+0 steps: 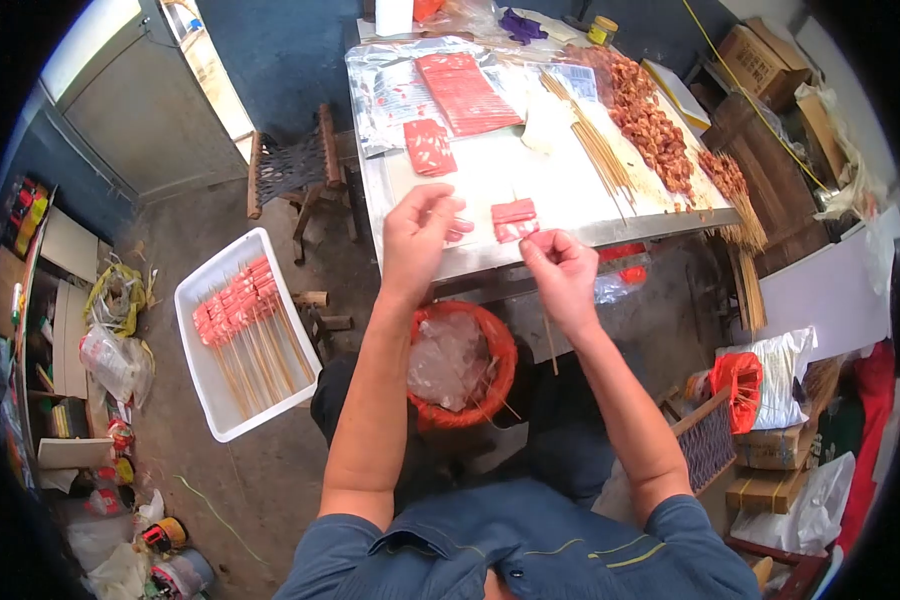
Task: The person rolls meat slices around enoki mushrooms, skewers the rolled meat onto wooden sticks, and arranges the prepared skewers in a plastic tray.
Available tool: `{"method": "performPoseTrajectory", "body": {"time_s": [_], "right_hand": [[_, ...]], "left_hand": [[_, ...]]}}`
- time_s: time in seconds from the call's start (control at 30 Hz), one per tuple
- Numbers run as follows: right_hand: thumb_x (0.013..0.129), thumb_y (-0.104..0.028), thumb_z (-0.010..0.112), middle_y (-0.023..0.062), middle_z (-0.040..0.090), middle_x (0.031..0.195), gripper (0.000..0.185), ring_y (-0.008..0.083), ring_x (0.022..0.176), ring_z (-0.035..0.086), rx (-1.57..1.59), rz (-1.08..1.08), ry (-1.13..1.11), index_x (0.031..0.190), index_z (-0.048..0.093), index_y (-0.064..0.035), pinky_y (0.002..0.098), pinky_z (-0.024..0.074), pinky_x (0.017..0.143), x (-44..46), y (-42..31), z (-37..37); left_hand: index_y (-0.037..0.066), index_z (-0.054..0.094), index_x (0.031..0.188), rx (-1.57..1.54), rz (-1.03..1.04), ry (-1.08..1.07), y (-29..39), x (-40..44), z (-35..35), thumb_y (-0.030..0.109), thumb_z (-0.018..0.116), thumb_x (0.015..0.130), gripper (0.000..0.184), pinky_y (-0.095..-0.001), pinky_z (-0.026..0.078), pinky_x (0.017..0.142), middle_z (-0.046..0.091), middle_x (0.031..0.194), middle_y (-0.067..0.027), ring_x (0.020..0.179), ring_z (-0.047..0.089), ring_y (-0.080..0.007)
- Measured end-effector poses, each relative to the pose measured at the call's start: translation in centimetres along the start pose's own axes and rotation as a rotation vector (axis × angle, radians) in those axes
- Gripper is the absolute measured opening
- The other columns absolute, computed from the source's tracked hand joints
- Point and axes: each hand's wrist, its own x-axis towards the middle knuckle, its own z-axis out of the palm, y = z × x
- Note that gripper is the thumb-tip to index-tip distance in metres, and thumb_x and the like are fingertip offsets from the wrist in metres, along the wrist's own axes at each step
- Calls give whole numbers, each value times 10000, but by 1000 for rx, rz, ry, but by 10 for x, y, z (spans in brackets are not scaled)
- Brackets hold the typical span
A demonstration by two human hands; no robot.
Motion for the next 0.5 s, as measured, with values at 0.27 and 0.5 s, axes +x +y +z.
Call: {"method": "performPoseTrajectory", "body": {"time_s": [0.27,0.5], "right_hand": [[857,-153,684,60,660,648,186,80,596,580,-495,128,-105,858,709,31,266,469,568,57,-4,-31],[844,-159,695,122,686,791,154,244,660,663,-699,-339,-117,900,710,-17,351,523,631,68,-15,-7]], "left_hand": [[-13,588,1057,-237,43,452,6,7,-29,19,555,938,128,-254,497,580,697,896,-131,673,677,-175],[-5,593,1043,-366,39,523,13,5,-39,12,573,918,127,-252,488,572,698,889,-126,654,668,-172]]}}
